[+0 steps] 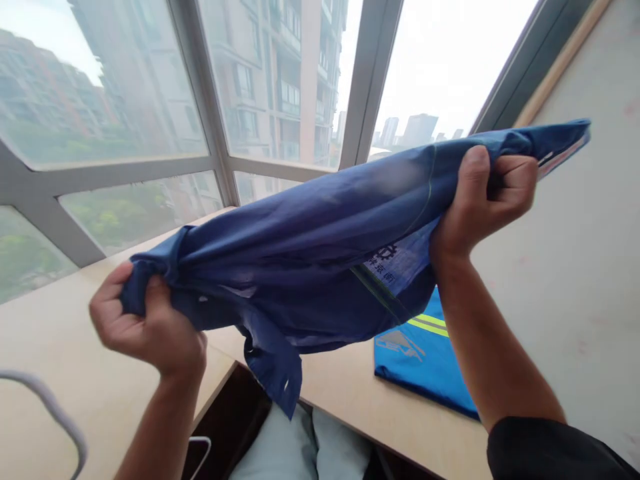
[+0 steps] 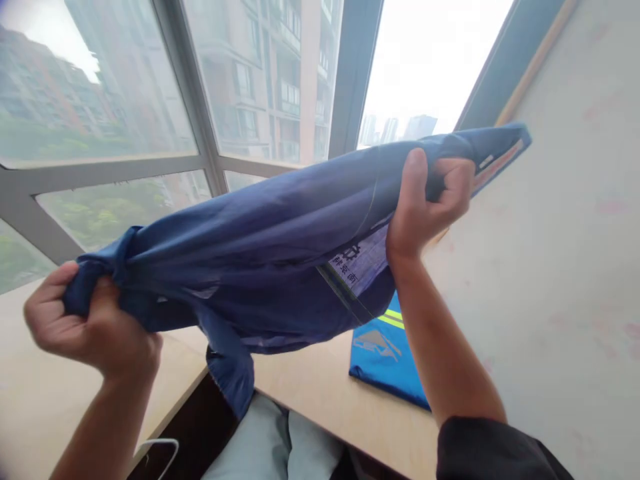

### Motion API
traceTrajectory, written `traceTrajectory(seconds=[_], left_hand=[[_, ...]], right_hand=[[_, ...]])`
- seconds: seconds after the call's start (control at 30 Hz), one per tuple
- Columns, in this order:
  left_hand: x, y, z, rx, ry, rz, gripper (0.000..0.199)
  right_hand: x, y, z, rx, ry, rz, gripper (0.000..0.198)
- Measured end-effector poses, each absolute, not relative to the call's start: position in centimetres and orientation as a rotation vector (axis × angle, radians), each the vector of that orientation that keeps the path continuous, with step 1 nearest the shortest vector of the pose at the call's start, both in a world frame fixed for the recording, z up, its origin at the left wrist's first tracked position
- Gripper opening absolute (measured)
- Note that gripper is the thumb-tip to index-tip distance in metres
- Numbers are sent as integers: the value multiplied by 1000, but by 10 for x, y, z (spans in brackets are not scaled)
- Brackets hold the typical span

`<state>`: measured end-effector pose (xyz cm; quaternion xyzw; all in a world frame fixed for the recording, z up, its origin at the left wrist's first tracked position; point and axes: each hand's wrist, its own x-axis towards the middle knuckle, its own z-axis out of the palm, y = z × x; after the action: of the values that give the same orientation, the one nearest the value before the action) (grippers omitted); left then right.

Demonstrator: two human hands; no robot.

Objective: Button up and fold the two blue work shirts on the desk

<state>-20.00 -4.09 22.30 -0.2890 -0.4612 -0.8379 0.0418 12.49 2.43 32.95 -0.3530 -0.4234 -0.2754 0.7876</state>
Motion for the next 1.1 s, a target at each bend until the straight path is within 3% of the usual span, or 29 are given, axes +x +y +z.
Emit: traceTrajectory(seconds=[0.17,0.3,0.37,0.5,0.63,0.77,0.83,0.93,1.03,1.1], left_hand=[[-199,-19,209,-900,-1561,-2446,34],[-186,-7,177,-1339,-1852,-2264,44],[-180,-9,153,-1643,-2115,-2085,50],[-176,-26,102,-1902,-2558,-1772,71],[-178,-57,67,-2180,-2685,-1605,65],[-178,-86,66,-2505,-2649,-1471,63],[-179,-93,72,-2599,-2667,-1365,64],[-184,-94,81,-2557,-2745,-1248,68],[-195,-88,91,-2282,-2859,-1254,77],[-204,-84,97,-2073,-2930,-1262,80]], right_hand=[[125,74,301,-924,-1130,-469,25],[128,135,235,-1266,-1725,28,20],[125,145,196,-1408,-1990,310,37],[115,115,133,-1443,-2254,721,43],[112,58,99,-1342,-2393,1147,30],[121,19,87,-1457,-2246,1591,27],[129,12,86,-1627,-2147,1584,24],[139,14,88,-1897,-1884,1283,18],[144,19,86,-2098,-1652,1038,29],[144,18,81,-2147,-1573,1092,37]])
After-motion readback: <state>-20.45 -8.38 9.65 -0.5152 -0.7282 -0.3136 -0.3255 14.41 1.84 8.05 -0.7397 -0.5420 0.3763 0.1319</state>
